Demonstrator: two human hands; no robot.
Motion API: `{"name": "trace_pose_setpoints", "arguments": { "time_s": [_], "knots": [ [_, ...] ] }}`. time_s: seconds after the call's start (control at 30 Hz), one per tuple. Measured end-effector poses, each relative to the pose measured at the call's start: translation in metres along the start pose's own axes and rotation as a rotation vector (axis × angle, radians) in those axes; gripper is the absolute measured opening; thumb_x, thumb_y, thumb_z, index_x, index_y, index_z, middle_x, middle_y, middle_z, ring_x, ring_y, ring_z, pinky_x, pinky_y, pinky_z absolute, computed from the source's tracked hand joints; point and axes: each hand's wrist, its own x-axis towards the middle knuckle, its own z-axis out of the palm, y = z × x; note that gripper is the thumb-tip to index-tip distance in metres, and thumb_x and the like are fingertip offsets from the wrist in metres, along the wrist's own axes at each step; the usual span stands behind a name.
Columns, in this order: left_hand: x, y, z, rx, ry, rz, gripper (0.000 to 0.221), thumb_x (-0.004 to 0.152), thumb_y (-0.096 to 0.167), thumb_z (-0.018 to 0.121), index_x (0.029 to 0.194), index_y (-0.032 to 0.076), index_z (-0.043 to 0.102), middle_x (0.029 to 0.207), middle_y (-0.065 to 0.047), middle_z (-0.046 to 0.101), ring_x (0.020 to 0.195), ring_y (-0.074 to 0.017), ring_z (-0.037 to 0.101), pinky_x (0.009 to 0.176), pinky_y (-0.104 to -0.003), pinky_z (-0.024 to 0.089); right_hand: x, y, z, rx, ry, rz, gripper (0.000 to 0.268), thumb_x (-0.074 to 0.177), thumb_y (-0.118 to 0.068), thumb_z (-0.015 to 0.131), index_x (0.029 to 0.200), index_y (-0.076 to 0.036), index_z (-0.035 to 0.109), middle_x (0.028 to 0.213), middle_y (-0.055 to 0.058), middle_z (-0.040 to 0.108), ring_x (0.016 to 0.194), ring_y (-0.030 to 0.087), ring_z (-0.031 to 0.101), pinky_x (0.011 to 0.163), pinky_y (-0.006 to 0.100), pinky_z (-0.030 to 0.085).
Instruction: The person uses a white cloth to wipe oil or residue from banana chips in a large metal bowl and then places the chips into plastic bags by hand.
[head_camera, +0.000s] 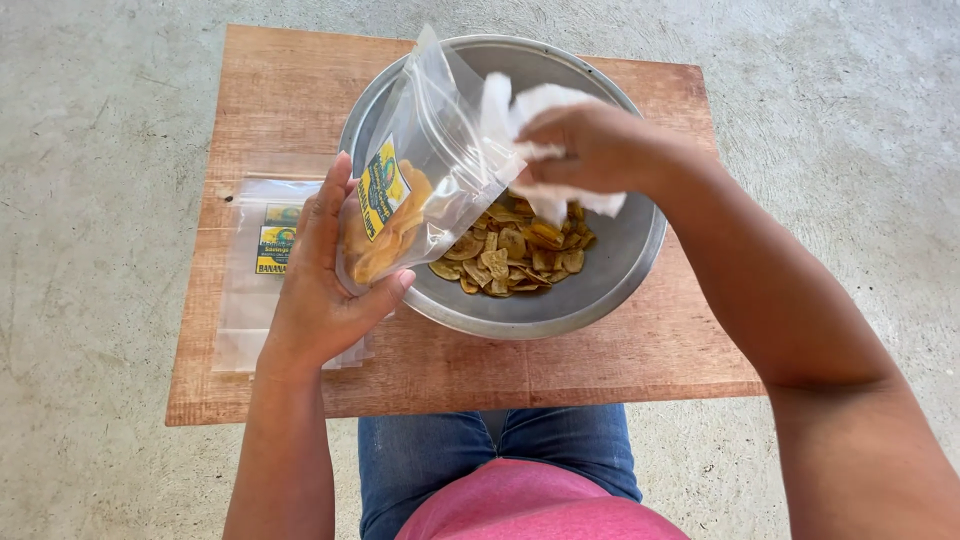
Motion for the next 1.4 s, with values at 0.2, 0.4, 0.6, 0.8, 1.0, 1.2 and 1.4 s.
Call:
{"name": "trace_pose_setpoints", "arguments": {
  "time_s": [0.2,0.4,0.6,0.8,1.0,1.2,1.4],
  "knots": [
    [0.003,0.005,0.002,0.075,-0.012,0.050,0.105,0.077,0.012,0.082,0.166,0.013,0.025,0.152,-0.020,0.048,0.149,-0.0335,0.047,0.123,-0.046,0.044,-0.021,-0.017,0.035,-0.305,-0.392,0.148,0.057,0.101,-0.050,0.059,0.148,-0.019,0.049,0.150,0.007,0.051,0.142,0.028,0.042,0.118,0.048,0.032],
    [0.003,0.006,0.004,0.093,-0.003,0.036,0.105,0.075,0.012,0.082,0.165,0.013,0.026,0.152,-0.020,0.049,0.147,-0.0329,0.049,0.121,-0.046,0.044,-0.016,0.001,0.054,-0.236,-0.157,-0.076,0.047,0.085,-0.035,0.075,0.128,-0.018,0.070,0.126,0.011,0.069,0.122,0.030,0.059,0.101,0.043,0.049],
    [0.002,0.002,0.003,0.048,-0.007,0.016,0.104,0.078,0.014,0.081,0.165,0.012,0.026,0.155,-0.020,0.046,0.151,-0.0333,0.046,0.123,-0.046,0.043,-0.006,0.012,0.038,-0.146,-0.144,0.115,0.039,0.093,-0.038,0.077,0.121,-0.011,0.072,0.106,0.010,0.074,0.089,0.025,0.071,0.080,0.036,0.059],
    [0.002,0.000,0.005,0.036,-0.006,0.011,0.104,0.077,0.013,0.082,0.165,0.012,0.026,0.157,-0.021,0.042,0.150,-0.0331,0.044,0.123,-0.046,0.042,-0.019,-0.009,0.001,0.081,0.167,0.062,0.036,0.085,-0.023,0.080,0.117,-0.009,0.072,0.103,0.008,0.074,0.091,0.019,0.073,0.076,0.035,0.058],
    [0.003,0.004,0.005,0.020,-0.008,-0.012,0.104,0.077,0.014,0.080,0.165,0.012,0.026,0.157,-0.020,0.043,0.151,-0.0324,0.044,0.124,-0.045,0.041,-0.012,0.017,0.017,0.104,0.257,-0.135,0.037,0.091,-0.016,0.076,0.125,-0.005,0.070,0.112,0.011,0.073,0.098,0.020,0.070,0.081,0.036,0.056],
    [0.004,0.004,0.005,0.017,-0.006,-0.014,0.104,0.076,0.013,0.080,0.165,0.012,0.026,0.157,-0.021,0.043,0.153,-0.0333,0.043,0.125,-0.046,0.041,-0.018,-0.027,-0.002,0.165,0.212,0.242,0.034,0.094,-0.029,0.073,0.121,-0.009,0.072,0.102,0.010,0.078,0.092,0.020,0.074,0.079,0.037,0.057],
    [0.005,0.005,0.004,0.049,-0.015,0.001,0.104,0.076,0.013,0.080,0.165,0.012,0.026,0.158,-0.021,0.042,0.152,-0.0335,0.043,0.124,-0.046,0.041,-0.011,0.022,0.016,0.048,0.281,-0.033,0.042,0.106,-0.039,0.059,0.128,-0.004,0.069,0.117,0.017,0.073,0.105,0.025,0.069,0.087,0.039,0.055]
  ]
}}
